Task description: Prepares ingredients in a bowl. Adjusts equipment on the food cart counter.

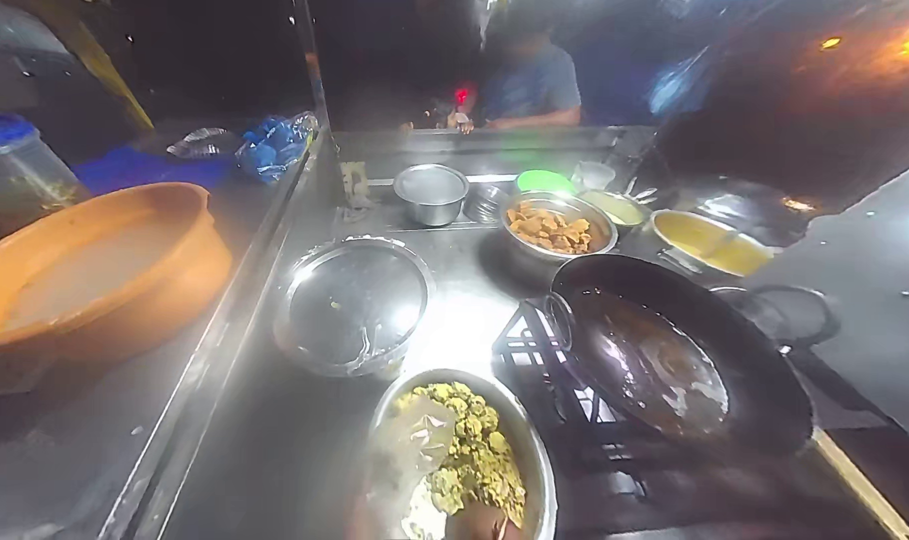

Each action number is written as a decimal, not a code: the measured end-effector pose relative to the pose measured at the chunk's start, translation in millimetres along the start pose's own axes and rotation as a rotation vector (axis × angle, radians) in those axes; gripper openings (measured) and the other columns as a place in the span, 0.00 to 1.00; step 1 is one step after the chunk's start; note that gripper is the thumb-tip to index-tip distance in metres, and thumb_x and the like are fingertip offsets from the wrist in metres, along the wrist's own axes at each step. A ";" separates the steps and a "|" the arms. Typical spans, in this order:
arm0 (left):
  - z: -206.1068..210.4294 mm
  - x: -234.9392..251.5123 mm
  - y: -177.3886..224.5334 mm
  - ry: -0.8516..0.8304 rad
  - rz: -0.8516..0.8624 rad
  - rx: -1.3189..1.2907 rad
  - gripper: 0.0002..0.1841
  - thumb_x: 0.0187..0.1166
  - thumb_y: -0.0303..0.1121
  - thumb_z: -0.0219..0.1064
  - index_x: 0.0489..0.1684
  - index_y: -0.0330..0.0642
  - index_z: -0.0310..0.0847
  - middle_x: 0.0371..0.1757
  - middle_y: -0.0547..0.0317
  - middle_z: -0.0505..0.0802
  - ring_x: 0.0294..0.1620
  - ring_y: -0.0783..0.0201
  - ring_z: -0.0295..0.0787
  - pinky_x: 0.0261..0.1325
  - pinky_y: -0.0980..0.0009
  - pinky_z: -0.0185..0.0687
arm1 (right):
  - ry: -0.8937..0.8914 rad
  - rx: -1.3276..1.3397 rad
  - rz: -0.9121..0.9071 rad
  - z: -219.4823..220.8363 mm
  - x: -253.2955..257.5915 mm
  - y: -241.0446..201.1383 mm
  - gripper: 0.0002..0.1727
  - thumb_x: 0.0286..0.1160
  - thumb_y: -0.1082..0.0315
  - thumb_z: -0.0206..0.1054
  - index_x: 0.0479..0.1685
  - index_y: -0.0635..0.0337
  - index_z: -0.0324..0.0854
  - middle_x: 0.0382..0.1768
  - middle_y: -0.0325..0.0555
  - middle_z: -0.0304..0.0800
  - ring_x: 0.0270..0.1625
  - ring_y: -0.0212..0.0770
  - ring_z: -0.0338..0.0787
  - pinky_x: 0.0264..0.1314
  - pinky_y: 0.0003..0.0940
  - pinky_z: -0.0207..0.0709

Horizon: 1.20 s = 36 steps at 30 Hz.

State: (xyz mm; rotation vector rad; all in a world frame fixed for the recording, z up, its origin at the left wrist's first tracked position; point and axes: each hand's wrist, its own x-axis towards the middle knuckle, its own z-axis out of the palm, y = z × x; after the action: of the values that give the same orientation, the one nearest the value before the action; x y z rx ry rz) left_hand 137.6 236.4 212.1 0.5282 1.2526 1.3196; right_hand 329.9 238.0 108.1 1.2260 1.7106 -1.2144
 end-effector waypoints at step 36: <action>-45.8 35.9 -12.6 -0.030 0.092 -0.056 0.13 0.88 0.34 0.52 0.58 0.38 0.76 0.47 0.64 0.93 0.51 0.74 0.90 0.61 0.68 0.87 | 0.251 -0.188 -0.504 -14.3 62.8 -28.8 0.19 0.74 0.69 0.70 0.58 0.73 0.80 0.62 0.72 0.82 0.64 0.72 0.84 0.62 0.72 0.77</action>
State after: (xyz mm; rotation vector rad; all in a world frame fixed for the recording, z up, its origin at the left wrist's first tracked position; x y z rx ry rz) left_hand 94.7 249.9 173.1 0.5687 1.1753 1.4147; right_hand 282.8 267.0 64.3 0.8883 2.3603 -1.1726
